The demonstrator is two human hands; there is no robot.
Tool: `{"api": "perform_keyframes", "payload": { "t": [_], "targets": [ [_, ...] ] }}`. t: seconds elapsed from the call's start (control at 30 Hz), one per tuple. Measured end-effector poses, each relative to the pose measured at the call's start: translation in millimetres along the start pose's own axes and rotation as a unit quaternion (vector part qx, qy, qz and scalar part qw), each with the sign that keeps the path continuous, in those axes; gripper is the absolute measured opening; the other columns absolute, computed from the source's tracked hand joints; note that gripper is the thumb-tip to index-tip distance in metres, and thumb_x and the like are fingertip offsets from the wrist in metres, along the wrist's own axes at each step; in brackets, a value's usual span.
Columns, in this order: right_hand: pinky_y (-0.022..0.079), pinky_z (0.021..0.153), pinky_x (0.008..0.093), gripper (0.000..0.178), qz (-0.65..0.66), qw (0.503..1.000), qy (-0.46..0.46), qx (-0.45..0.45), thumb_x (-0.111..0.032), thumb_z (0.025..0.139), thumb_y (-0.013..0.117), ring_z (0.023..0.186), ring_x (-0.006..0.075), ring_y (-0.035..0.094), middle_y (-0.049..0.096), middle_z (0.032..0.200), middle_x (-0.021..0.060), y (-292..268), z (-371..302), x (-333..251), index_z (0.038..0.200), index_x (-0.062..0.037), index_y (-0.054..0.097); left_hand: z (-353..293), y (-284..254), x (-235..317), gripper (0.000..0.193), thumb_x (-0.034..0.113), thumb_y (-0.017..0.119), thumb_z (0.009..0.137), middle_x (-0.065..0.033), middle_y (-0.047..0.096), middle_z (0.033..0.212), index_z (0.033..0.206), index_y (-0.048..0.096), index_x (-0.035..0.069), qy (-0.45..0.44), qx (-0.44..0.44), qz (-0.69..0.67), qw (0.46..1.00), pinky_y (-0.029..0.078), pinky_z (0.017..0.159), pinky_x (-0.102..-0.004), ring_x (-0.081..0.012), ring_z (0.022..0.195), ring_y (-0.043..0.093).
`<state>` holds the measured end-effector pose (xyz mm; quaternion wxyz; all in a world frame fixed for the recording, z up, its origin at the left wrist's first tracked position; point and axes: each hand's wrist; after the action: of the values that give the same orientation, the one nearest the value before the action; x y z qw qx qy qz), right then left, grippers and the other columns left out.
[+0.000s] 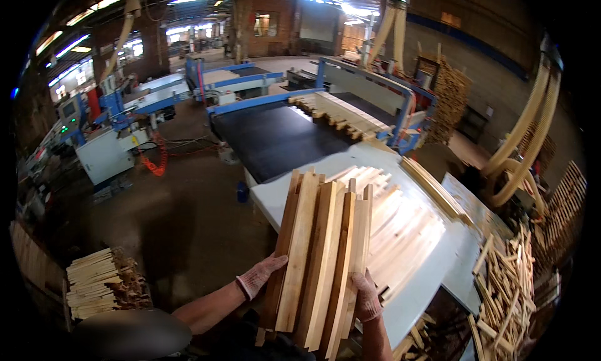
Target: The person gathers wooden slats from a table and feeds them onto the conveyor belt of a woodworking machine.
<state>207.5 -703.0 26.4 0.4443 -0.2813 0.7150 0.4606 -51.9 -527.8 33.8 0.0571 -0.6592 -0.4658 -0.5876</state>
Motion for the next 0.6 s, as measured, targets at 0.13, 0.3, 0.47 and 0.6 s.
{"api": "perform_keyframes", "payload": {
  "t": [0.13,0.3,0.47,0.6],
  "targets": [
    [0.058,0.103,0.0447,0.092,0.013,0.997,0.004,-0.077,-0.049,0.09,0.08,0.126,0.0288,0.065,0.062,0.141,0.0156,28,66,-6,0.158,-0.0006,0.041,31,-40,24,0.071,0.047,0.073,0.104,-0.0089,0.063,0.145,0.157,0.049,0.006,0.022,0.019,0.004,1.0,0.05,0.115,-0.0348,-0.0187,0.134,0.059],
    [0.06,0.101,0.0443,0.101,-0.018,0.996,-0.042,-0.078,-0.061,0.088,0.081,0.124,0.0277,0.066,0.064,0.142,0.0155,47,152,-6,0.16,-0.0031,0.042,65,-57,87,0.081,0.052,0.074,0.102,-0.0102,0.06,0.15,0.162,0.044,0.006,0.009,0.034,0.02,0.999,0.047,0.118,-0.037,-0.0198,0.138,0.057],
    [0.055,0.106,0.0441,0.102,-0.024,0.994,-0.025,-0.101,-0.059,0.085,0.082,0.128,0.0273,0.063,0.062,0.143,0.016,89,215,-29,0.158,0.0008,0.042,113,-94,124,0.089,0.05,0.076,0.102,-0.0096,0.059,0.151,0.168,0.034,0.007,0.008,0.024,-0.003,1.0,0.051,0.116,-0.0393,-0.0209,0.137,0.059],
    [0.053,0.109,0.0441,0.101,-0.008,0.996,-0.02,-0.087,-0.056,0.085,0.083,0.129,0.0269,0.062,0.061,0.142,0.0168,120,252,-31,0.156,0.0035,0.042,143,-126,145,0.082,0.046,0.074,0.104,-0.0094,0.06,0.15,0.166,0.037,0.006,-0.021,0.04,-0.025,0.999,0.05,0.116,-0.0387,-0.0192,0.138,0.059]
  ]
}}
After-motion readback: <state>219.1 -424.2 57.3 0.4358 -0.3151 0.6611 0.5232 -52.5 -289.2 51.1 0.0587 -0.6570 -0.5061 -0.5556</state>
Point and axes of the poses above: each hand's wrist, its own z-axis towards the middle knuckle, its own y-axis out of the palm, x = y × z
